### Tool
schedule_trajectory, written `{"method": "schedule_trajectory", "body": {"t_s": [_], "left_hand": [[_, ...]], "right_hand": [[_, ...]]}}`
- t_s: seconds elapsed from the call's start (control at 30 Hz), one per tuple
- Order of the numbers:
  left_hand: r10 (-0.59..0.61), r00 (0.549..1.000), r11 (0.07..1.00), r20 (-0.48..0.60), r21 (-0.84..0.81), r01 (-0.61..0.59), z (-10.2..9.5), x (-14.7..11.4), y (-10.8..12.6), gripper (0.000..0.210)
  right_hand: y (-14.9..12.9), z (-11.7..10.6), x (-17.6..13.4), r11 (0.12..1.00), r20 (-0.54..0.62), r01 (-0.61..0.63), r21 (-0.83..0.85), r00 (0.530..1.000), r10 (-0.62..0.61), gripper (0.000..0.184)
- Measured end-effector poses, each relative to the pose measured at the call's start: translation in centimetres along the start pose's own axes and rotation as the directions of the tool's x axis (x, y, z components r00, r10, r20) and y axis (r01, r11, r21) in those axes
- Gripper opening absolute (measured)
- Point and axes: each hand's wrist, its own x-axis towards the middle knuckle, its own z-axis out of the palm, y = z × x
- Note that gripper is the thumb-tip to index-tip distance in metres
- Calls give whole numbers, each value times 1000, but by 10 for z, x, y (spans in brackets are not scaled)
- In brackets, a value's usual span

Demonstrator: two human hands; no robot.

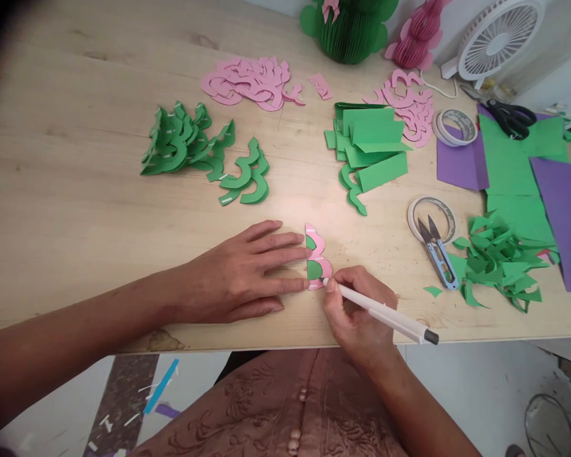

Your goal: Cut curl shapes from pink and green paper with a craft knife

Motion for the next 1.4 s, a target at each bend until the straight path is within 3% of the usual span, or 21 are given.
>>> {"method": "schedule_trajectory", "body": {"t_s": [1.1,1.4], "left_hand": [[9,1000,1000,18,16,-9,-1,0,0,38],[60,998,998,5,36,-60,0,0,-3,39]], "right_hand": [[2,0,-1,1000,33,5,19,999,-5,12],[1,1,0,999,17,21,28,1000,-21,13]]}}
